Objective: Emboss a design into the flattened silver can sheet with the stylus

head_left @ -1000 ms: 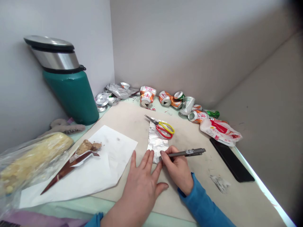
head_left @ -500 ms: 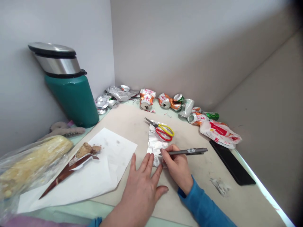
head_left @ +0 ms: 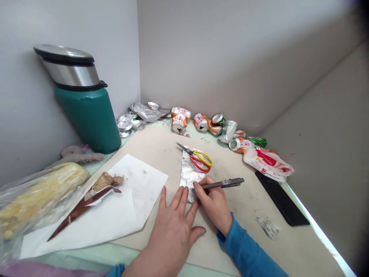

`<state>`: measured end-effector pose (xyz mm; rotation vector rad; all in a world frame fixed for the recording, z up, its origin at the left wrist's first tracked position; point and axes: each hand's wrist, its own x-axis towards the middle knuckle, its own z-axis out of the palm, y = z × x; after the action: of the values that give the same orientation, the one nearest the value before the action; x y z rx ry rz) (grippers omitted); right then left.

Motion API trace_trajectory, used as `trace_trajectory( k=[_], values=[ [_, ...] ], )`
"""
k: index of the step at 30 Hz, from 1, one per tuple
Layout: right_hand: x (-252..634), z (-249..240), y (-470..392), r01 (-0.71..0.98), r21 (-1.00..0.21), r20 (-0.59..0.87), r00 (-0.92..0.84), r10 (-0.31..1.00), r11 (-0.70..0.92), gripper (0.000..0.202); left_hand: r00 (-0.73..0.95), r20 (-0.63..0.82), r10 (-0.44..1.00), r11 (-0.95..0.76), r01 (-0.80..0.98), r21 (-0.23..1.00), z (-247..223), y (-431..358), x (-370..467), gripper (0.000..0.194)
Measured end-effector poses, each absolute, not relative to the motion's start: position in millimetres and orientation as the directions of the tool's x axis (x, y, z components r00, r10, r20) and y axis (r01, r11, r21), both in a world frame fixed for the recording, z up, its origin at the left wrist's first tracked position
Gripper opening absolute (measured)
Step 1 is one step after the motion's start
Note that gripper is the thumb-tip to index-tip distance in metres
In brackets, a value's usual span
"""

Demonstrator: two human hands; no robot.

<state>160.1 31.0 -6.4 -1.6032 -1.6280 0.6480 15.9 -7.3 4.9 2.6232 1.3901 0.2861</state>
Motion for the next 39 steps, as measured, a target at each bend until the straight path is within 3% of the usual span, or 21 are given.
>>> trace_trajectory(
  k=[23, 39],
  values=[
    [158.6, -3.3, 32.6, 0.677, -0.729, 0.197, 0.067, 0.978, 0.101, 0.023, 0.54, 0.084, 0.838, -0.543, 0.805, 0.24, 3.2, -9.0, 15.1, 0.052],
    [160.8, -6.7, 30.6, 0.592, -0.797, 0.19, 0.054, 0.98, 0.122, 0.023, 0.538, 0.073, 0.84, -0.537, 0.804, 0.256, 4.9, -8.6, 15.2, 0.053]
  ],
)
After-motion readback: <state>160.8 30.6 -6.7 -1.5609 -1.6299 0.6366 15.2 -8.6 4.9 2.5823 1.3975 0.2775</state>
